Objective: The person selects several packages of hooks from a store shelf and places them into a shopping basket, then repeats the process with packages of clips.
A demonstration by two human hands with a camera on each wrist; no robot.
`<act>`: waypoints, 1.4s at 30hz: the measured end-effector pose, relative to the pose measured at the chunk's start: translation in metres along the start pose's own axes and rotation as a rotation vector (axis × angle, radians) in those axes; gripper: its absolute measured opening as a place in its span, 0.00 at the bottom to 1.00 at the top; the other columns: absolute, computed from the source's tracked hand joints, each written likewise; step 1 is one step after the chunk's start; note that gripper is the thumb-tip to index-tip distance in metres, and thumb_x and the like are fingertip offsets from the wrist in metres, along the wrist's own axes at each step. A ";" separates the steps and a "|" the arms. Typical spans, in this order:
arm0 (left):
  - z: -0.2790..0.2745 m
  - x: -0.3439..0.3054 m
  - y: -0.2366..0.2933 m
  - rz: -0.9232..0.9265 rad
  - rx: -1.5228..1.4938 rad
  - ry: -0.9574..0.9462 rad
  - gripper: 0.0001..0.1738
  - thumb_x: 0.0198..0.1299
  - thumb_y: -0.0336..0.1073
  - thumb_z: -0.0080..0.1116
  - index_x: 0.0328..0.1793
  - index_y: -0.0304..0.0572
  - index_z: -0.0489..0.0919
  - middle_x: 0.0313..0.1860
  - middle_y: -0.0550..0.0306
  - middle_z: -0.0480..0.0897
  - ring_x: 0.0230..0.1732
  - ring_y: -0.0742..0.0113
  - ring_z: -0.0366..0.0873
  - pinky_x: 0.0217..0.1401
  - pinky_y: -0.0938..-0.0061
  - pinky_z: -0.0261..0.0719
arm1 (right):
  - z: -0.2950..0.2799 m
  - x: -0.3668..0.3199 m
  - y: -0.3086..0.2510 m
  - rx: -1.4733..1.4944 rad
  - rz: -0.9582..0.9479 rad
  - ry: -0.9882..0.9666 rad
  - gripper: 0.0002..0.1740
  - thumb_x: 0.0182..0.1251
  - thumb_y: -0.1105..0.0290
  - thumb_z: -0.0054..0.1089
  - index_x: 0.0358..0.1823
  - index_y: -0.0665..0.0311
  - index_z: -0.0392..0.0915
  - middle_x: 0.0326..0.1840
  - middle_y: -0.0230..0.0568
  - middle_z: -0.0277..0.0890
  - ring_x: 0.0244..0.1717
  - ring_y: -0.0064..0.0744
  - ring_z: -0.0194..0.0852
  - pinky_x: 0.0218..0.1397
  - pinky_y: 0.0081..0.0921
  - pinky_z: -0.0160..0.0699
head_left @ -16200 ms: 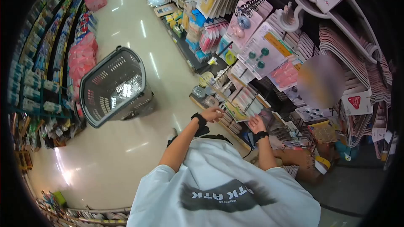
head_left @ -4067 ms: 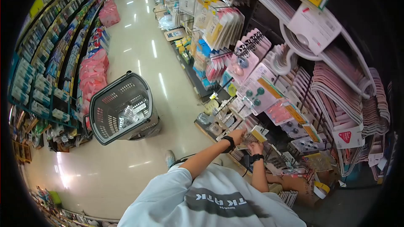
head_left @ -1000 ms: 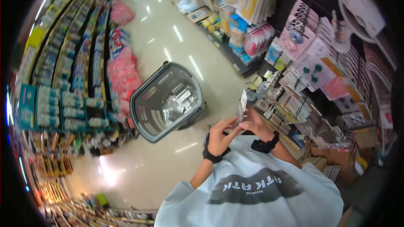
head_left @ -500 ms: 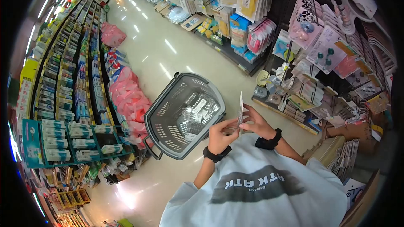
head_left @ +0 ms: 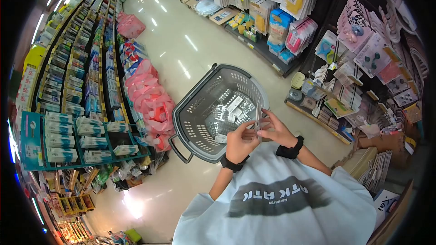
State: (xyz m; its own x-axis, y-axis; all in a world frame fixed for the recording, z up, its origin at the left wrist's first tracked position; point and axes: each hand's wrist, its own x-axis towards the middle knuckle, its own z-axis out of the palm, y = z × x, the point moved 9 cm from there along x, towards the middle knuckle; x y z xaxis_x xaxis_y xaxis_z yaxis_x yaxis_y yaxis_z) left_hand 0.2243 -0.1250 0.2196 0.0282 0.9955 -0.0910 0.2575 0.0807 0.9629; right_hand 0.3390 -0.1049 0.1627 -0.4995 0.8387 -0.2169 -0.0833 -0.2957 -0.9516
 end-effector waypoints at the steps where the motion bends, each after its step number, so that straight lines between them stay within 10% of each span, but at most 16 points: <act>1: -0.002 -0.001 -0.004 -0.003 0.000 -0.002 0.22 0.40 0.24 0.56 0.47 0.32 0.73 0.28 0.50 0.80 0.30 0.70 0.79 0.35 0.79 0.77 | 0.002 0.003 0.002 -0.023 -0.017 0.013 0.47 0.48 0.64 0.63 0.64 0.67 0.42 0.51 0.46 0.61 0.44 0.31 0.67 0.44 0.26 0.70; 34: -0.025 0.003 -0.037 0.186 0.198 0.014 0.22 0.40 0.29 0.59 0.46 0.34 0.74 0.27 0.47 0.79 0.29 0.64 0.79 0.31 0.77 0.76 | 0.018 0.033 0.044 -0.106 0.095 0.198 0.54 0.41 0.57 0.68 0.64 0.70 0.41 0.49 0.53 0.62 0.41 0.33 0.70 0.42 0.25 0.72; 41: -0.048 0.022 -0.155 -0.155 -0.186 0.090 0.27 0.43 0.26 0.56 0.54 0.34 0.67 0.27 0.55 0.78 0.24 0.71 0.75 0.27 0.81 0.72 | 0.020 0.063 0.122 -0.320 0.047 0.156 0.48 0.45 0.44 0.61 0.57 0.75 0.56 0.50 0.57 0.67 0.51 0.41 0.68 0.53 0.26 0.65; 42: -0.054 0.025 -0.177 -0.268 -0.249 0.113 0.28 0.45 0.27 0.55 0.56 0.35 0.65 0.27 0.57 0.78 0.24 0.71 0.74 0.27 0.80 0.73 | 0.027 0.061 0.103 -0.428 0.014 0.115 0.40 0.51 0.54 0.61 0.59 0.71 0.55 0.45 0.46 0.70 0.40 0.28 0.69 0.41 0.23 0.70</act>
State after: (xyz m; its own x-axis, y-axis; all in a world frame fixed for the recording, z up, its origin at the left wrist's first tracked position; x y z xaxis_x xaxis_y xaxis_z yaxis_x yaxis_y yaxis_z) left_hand 0.1273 -0.1119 0.0604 -0.1183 0.9356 -0.3327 -0.0013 0.3349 0.9423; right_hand 0.2771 -0.0967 0.0573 -0.3968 0.8886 -0.2301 0.2991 -0.1118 -0.9476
